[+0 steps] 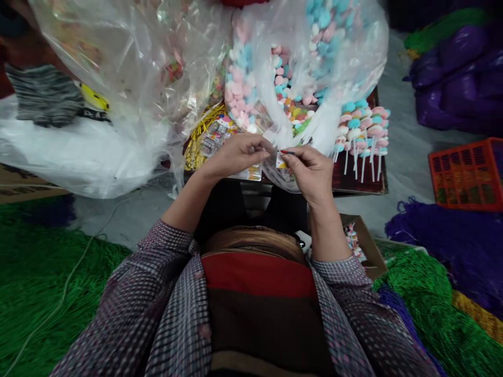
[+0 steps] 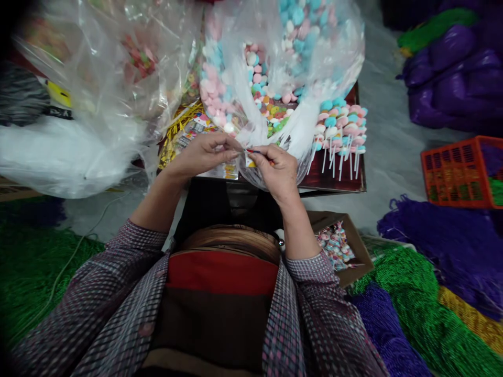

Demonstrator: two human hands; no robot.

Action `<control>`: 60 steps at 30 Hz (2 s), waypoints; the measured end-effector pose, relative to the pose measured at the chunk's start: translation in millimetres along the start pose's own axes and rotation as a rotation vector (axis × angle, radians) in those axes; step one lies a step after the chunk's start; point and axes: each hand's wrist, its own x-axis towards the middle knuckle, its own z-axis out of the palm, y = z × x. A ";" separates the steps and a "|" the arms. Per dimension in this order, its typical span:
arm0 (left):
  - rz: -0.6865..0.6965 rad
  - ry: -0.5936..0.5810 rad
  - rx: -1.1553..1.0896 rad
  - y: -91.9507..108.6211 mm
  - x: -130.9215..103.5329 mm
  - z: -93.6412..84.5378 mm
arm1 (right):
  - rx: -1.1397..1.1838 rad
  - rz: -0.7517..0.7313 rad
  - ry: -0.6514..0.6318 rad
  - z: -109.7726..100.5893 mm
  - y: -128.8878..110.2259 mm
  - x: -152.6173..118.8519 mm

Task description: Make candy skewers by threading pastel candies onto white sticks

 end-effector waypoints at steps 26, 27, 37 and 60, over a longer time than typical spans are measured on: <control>-0.248 0.044 -0.248 14.4 -23.2 10.1 | 0.374 0.317 -0.032 13.3 -1.8 -12.5; -0.247 0.019 -0.245 16.3 -22.6 10.4 | 0.429 0.334 -0.024 13.1 -1.2 -11.8; -0.393 0.203 -0.519 13.0 -20.3 39.9 | 0.243 0.325 0.101 5.8 4.2 -17.7; -0.395 0.563 -0.727 9.4 -18.6 40.7 | -0.869 0.375 0.137 -95.3 12.8 46.5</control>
